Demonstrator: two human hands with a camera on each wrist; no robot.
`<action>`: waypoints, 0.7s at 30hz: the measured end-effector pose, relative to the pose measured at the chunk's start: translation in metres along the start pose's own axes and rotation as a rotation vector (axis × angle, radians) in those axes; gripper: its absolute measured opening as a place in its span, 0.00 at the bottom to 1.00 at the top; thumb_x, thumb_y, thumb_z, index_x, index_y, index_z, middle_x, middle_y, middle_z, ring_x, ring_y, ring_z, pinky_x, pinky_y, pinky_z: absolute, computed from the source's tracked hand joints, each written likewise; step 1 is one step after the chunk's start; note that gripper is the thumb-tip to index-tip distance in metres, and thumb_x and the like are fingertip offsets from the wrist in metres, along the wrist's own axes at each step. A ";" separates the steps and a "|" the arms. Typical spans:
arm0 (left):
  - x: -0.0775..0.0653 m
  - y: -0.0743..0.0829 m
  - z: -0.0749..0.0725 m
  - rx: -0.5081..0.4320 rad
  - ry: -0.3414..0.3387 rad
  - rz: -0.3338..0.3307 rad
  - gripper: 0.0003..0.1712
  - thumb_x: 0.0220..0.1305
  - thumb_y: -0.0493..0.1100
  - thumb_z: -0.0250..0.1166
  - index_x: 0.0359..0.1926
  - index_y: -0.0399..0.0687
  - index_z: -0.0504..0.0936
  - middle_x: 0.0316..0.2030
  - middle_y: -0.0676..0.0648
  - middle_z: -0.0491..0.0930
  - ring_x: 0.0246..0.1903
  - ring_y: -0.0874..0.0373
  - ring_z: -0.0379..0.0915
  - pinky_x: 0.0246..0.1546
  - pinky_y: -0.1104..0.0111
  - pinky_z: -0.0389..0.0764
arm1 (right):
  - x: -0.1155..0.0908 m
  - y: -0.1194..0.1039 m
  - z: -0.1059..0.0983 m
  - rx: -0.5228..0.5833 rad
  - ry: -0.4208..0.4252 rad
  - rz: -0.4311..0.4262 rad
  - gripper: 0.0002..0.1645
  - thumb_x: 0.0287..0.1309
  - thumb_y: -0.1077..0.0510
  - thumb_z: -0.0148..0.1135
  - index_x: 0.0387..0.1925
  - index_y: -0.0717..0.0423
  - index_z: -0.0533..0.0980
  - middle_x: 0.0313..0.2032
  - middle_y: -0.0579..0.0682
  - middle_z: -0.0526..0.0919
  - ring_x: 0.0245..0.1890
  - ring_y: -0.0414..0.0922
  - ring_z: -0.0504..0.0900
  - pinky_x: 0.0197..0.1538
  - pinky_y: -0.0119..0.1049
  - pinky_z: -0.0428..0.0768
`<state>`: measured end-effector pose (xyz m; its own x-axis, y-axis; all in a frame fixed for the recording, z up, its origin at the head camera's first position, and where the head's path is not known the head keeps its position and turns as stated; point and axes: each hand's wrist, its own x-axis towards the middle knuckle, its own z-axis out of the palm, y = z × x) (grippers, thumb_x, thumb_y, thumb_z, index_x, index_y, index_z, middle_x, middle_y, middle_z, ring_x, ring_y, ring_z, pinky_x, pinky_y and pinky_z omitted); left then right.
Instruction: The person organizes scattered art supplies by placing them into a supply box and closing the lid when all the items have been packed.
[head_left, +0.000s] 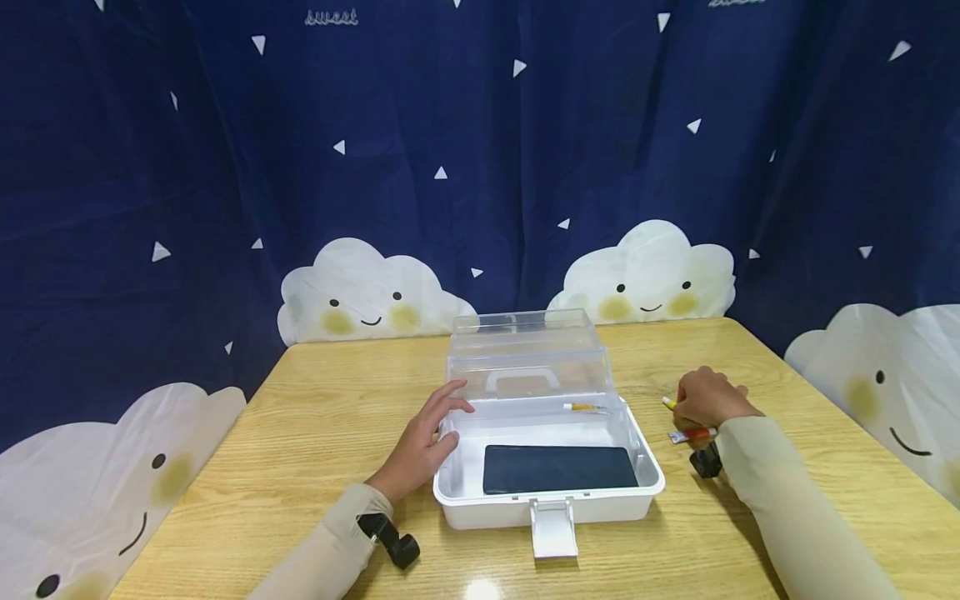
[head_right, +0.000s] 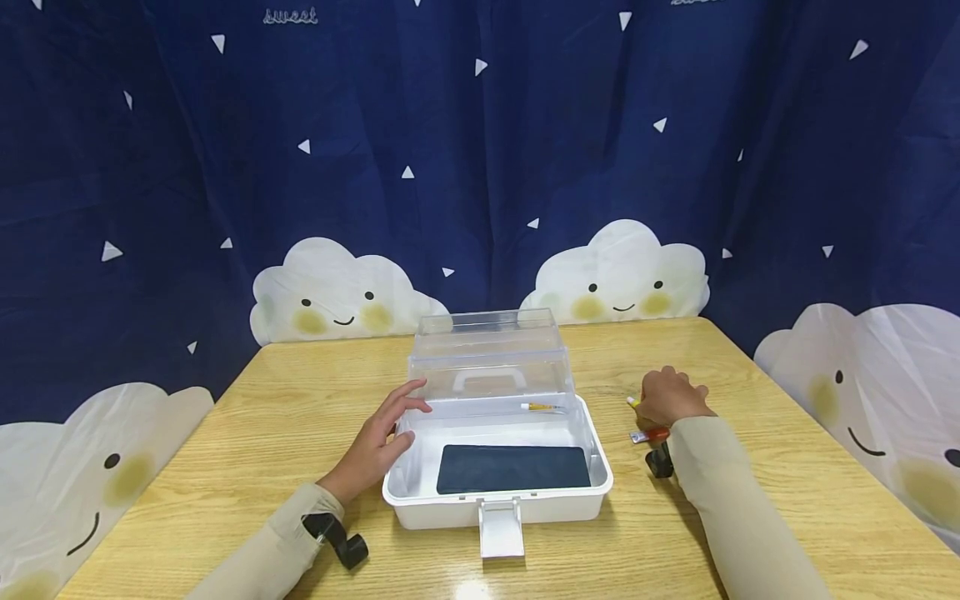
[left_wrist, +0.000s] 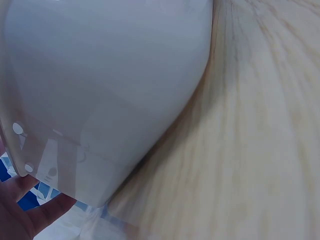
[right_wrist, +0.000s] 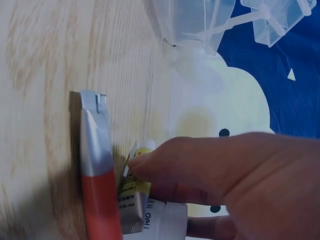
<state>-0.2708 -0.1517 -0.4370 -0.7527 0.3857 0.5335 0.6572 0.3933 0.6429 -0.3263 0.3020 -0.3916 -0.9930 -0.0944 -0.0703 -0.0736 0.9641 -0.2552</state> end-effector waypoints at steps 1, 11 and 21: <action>0.000 0.000 0.000 0.000 0.001 0.003 0.24 0.58 0.31 0.53 0.52 0.60 0.74 0.71 0.57 0.57 0.69 0.53 0.55 0.56 0.46 0.69 | 0.000 0.000 0.000 0.001 0.002 -0.002 0.03 0.49 0.60 0.64 0.26 0.57 0.80 0.26 0.52 0.75 0.28 0.52 0.71 0.35 0.59 0.65; -0.001 0.001 -0.004 0.007 0.001 -0.012 0.25 0.59 0.31 0.54 0.53 0.61 0.74 0.71 0.58 0.56 0.69 0.54 0.55 0.56 0.46 0.69 | 0.001 -0.005 0.000 -0.002 0.034 -0.030 0.04 0.51 0.58 0.63 0.25 0.56 0.80 0.33 0.57 0.71 0.34 0.57 0.67 0.40 0.71 0.61; 0.000 -0.001 0.000 -0.005 -0.012 0.010 0.26 0.58 0.30 0.54 0.54 0.60 0.73 0.72 0.51 0.56 0.70 0.51 0.54 0.54 0.46 0.70 | 0.003 -0.005 -0.013 0.001 0.024 -0.037 0.08 0.52 0.56 0.65 0.27 0.57 0.80 0.35 0.59 0.71 0.36 0.58 0.66 0.38 0.65 0.61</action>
<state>-0.2713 -0.1522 -0.4381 -0.7454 0.4000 0.5333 0.6647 0.3853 0.6401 -0.3302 0.2997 -0.3781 -0.9915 -0.1245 -0.0377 -0.1107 0.9597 -0.2581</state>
